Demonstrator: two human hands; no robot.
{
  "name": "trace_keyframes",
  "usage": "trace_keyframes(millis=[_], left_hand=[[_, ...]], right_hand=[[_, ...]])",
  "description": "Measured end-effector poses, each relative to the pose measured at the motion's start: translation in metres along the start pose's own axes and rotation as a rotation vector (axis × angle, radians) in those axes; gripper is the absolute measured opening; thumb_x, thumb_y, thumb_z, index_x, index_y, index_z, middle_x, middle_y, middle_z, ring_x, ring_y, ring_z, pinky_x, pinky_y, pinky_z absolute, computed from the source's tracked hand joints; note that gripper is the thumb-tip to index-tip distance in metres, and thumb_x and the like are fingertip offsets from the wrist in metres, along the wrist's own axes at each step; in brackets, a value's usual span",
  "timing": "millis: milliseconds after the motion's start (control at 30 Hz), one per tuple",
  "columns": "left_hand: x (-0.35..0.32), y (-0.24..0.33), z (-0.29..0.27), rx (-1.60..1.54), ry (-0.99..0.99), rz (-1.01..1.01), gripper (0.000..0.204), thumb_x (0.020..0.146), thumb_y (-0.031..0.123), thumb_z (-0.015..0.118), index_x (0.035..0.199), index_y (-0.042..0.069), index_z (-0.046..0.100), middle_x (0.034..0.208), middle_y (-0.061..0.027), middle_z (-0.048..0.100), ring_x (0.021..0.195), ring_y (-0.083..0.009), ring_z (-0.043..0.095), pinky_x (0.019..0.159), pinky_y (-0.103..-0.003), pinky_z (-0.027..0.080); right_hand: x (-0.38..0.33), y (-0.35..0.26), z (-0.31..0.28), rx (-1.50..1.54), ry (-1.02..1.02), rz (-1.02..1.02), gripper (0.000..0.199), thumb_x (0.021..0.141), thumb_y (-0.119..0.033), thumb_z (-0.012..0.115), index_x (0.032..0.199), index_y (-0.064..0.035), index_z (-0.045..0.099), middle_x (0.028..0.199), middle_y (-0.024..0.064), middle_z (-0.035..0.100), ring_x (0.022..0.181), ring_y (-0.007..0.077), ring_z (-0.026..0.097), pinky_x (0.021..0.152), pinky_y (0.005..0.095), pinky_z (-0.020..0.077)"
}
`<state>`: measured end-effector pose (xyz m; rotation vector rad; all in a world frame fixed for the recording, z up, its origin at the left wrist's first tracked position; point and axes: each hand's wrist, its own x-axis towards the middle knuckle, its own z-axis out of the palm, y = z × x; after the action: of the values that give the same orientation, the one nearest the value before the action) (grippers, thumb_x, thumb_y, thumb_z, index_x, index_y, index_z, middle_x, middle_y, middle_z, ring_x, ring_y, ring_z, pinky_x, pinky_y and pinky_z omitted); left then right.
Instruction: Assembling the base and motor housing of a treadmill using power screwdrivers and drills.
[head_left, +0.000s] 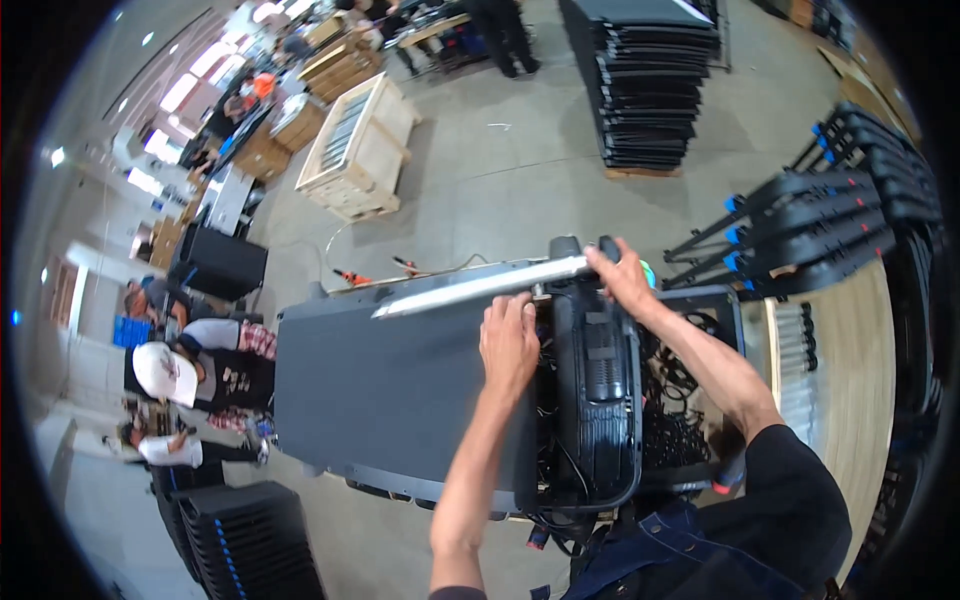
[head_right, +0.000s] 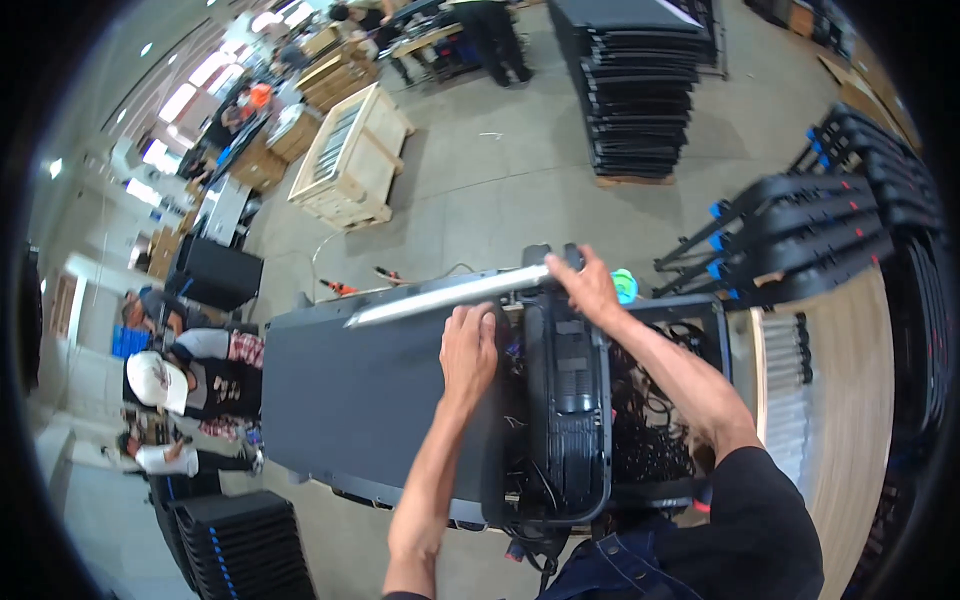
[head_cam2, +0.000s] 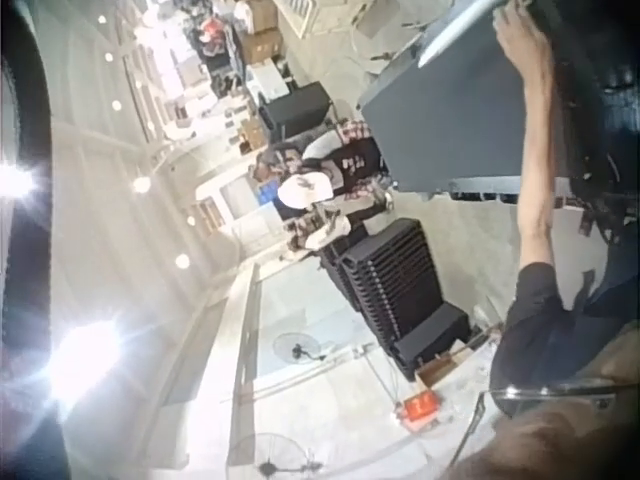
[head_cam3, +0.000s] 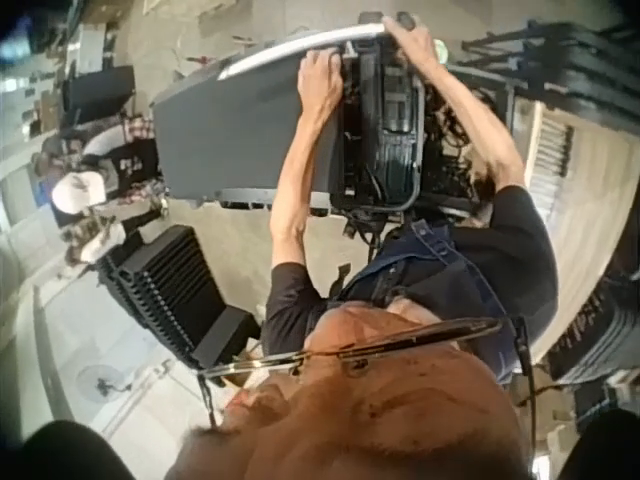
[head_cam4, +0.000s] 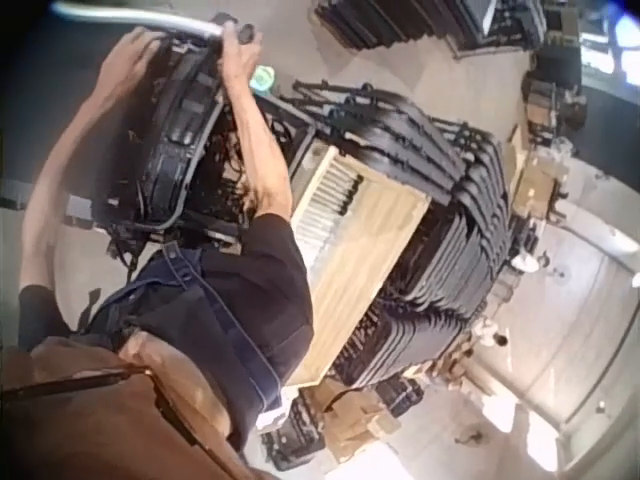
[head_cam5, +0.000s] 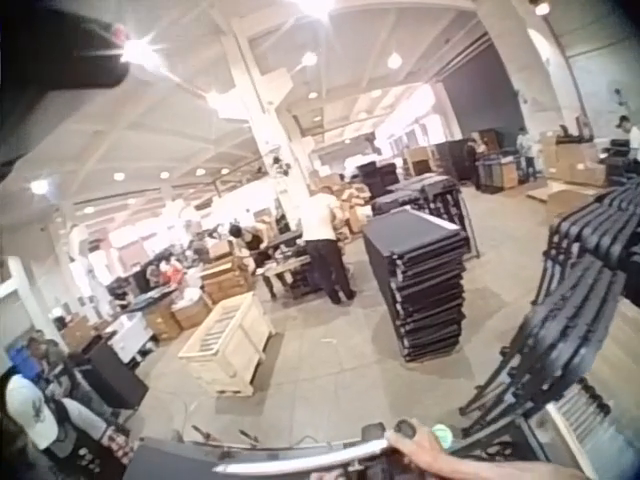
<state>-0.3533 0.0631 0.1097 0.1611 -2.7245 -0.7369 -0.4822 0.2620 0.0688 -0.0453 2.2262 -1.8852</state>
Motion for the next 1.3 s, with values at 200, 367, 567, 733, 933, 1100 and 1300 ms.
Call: trace_keyframes(millis=[200, 367, 567, 733, 933, 1100, 1300], left_hand=[[0.06, -0.085, -0.003, 0.34, -0.349, 0.105, 0.031, 0.094, 0.023, 0.068, 0.117, 0.005, 0.061, 0.119, -0.0173, 0.058, 0.116, -0.0353, 0.057, 0.099, -0.049, 0.048], [0.084, -0.1, -0.021, 0.266, -0.271, 0.263, 0.028, 0.076, 0.017, 0.082, 0.094, 0.01, 0.061, 0.092, -0.0095, 0.063, 0.098, -0.0335, 0.06, 0.083, -0.047, 0.045], [0.06, -0.063, -0.035, 0.356, 0.051, 0.143, 0.036, 0.078, 0.02, 0.082, 0.108, 0.01, 0.066, 0.106, -0.0083, 0.062, 0.104, -0.0316, 0.058, 0.087, -0.045, 0.045], [-0.056, -0.027, -0.085, 0.301, 0.21, -0.145, 0.03, 0.083, 0.022, 0.08, 0.109, 0.01, 0.071, 0.105, -0.0094, 0.067, 0.103, -0.0319, 0.062, 0.089, -0.043, 0.047], [-0.285, 0.002, -0.101, -0.382, 0.087, -1.1, 0.015, 0.097, 0.009, 0.066, 0.106, -0.002, 0.068, 0.094, -0.0121, 0.073, 0.083, -0.0187, 0.069, 0.077, -0.034, 0.055], [-0.33, 0.029, -0.047, -0.633, 0.204, -1.176, 0.022, 0.093, 0.007, 0.07, 0.112, -0.005, 0.068, 0.095, -0.0112, 0.074, 0.09, -0.0171, 0.069, 0.083, -0.033, 0.056], [-0.321, 0.048, -0.041, -0.447, 0.38, -1.151, 0.021, 0.092, 0.006, 0.071, 0.109, -0.007, 0.07, 0.089, -0.0115, 0.074, 0.08, -0.017, 0.07, 0.075, -0.031, 0.057]], right_hand=[[0.107, 0.011, 0.01, -0.061, -0.082, 0.12, 0.1, 0.084, -0.067, 0.072, 0.139, 0.0112, 0.045, 0.062, 0.0049, 0.059, 0.049, 0.0132, 0.057, 0.041, 0.0289, 0.0448], [0.141, -0.007, 0.035, -0.057, -0.353, 0.18, 0.1, 0.084, -0.071, 0.069, 0.136, 0.0121, 0.048, 0.054, 0.003, 0.053, 0.045, 0.0134, 0.054, 0.035, 0.0288, 0.0384], [0.15, -0.033, 0.143, -0.255, -0.593, -0.069, 0.09, 0.082, -0.077, 0.065, 0.117, 0.0059, 0.063, 0.052, 0.0042, 0.053, 0.047, 0.0139, 0.054, 0.043, 0.0307, 0.0416], [0.139, -0.077, 0.174, -0.61, -1.079, -0.246, 0.1, 0.081, -0.09, 0.051, 0.104, 0.0051, 0.071, 0.062, 0.0087, 0.06, 0.052, 0.0175, 0.058, 0.049, 0.0337, 0.0493], [0.092, -0.111, 0.18, -0.858, -1.114, -0.275, 0.079, 0.099, -0.073, 0.041, 0.128, -0.0037, 0.065, 0.074, 0.0077, 0.061, 0.056, 0.0143, 0.059, 0.05, 0.0312, 0.0524], [0.086, -0.061, 0.163, -0.713, -0.909, -0.3, 0.077, 0.101, -0.07, 0.04, 0.128, -0.0013, 0.064, 0.073, 0.0085, 0.061, 0.055, 0.0144, 0.058, 0.053, 0.031, 0.0513], [0.085, -0.04, 0.13, -0.568, -0.725, -0.081, 0.082, 0.092, -0.075, 0.056, 0.098, 0.0054, 0.074, 0.08, 0.0119, 0.07, 0.066, 0.0184, 0.066, 0.062, 0.0324, 0.0562]])
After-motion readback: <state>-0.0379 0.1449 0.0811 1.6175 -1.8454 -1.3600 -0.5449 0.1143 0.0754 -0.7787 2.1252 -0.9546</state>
